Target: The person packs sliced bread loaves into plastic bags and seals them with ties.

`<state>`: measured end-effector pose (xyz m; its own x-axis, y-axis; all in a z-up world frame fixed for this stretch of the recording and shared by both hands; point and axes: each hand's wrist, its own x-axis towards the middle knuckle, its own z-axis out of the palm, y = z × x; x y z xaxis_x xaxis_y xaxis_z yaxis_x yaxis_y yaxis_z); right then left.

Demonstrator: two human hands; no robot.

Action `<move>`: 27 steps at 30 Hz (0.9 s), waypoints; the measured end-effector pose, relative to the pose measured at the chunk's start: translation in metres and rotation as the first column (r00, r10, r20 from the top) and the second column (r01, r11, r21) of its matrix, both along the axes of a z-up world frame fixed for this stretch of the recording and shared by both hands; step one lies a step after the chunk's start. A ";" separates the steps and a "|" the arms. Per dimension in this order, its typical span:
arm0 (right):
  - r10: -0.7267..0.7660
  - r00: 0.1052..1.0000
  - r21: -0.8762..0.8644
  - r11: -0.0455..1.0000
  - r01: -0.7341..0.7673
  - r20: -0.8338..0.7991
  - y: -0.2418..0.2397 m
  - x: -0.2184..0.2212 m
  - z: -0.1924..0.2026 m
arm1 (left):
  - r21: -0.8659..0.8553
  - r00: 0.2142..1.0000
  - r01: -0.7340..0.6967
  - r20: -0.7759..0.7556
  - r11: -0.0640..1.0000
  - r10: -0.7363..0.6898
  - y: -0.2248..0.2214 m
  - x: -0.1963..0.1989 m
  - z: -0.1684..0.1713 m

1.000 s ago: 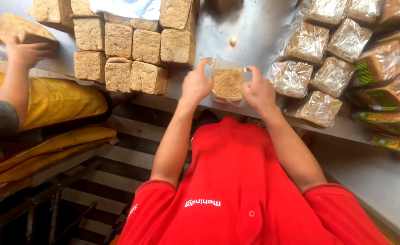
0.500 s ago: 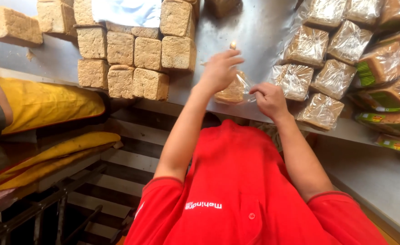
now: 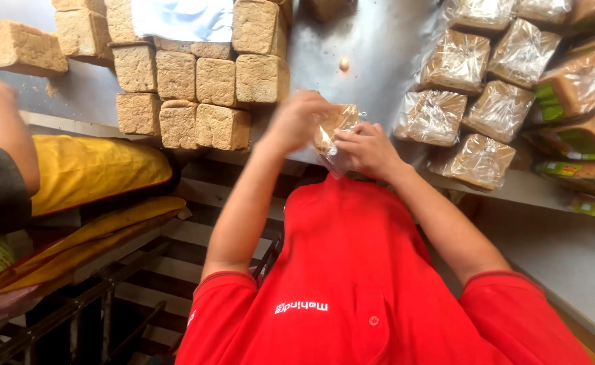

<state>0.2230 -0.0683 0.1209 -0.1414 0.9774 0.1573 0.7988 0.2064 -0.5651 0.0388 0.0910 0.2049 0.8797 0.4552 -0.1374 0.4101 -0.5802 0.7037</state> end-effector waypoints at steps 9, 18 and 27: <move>0.163 0.982 -0.047 0.985 -0.168 -0.095 -0.010 -0.002 -0.064 | 0.196 0.998 -0.003 0.066 0.981 -0.010 -0.020 0.005 -0.083; -0.135 0.945 -0.089 0.989 0.114 -0.296 -0.004 0.012 -0.032 | -0.173 0.989 -0.032 -0.151 0.984 0.006 -0.011 0.031 -0.059; -0.016 0.965 -0.280 0.958 -0.060 -0.260 -0.001 0.027 -0.011 | 0.353 0.914 0.405 -0.170 0.843 -0.367 -0.035 0.043 -0.031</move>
<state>0.2500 -0.0693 0.1099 -0.1549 0.9837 -0.0914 0.6155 0.0237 -0.7878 0.0817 0.0563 0.1742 0.9867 0.1146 -0.1151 0.1499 -0.9158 0.3726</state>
